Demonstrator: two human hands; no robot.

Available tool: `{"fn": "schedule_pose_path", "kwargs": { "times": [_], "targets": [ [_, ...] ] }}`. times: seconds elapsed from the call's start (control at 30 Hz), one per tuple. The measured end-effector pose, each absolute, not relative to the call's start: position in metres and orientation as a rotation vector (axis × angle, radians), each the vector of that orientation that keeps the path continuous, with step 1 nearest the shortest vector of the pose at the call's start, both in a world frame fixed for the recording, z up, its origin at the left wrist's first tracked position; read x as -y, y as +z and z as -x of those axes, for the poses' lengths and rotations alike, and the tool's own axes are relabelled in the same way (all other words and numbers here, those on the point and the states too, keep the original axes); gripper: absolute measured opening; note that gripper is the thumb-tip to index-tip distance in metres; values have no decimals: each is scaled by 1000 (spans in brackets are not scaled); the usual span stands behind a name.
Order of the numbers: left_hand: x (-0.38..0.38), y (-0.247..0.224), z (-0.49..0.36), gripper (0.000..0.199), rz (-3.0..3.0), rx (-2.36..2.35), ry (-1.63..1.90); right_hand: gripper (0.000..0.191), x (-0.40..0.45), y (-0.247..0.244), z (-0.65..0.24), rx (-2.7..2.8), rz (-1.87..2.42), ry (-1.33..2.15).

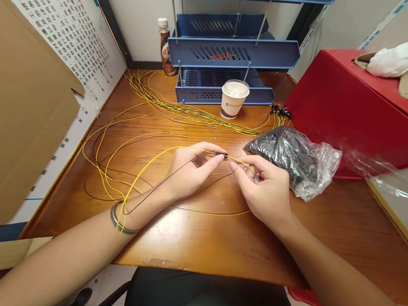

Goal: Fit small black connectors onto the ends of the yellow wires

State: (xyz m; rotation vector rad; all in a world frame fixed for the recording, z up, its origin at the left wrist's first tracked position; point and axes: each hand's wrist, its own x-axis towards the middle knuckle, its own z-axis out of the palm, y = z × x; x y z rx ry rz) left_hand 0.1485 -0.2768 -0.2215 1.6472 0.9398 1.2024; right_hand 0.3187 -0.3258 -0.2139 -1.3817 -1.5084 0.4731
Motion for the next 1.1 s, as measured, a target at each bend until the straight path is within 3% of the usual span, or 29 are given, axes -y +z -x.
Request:
{"fn": "schedule_pose_path", "kwargs": {
  "times": [1.1],
  "targets": [
    [280,-219,-148,18,-1773,-953,1160,18,326,-214,-319,1551,1335,436]
  ]
}}
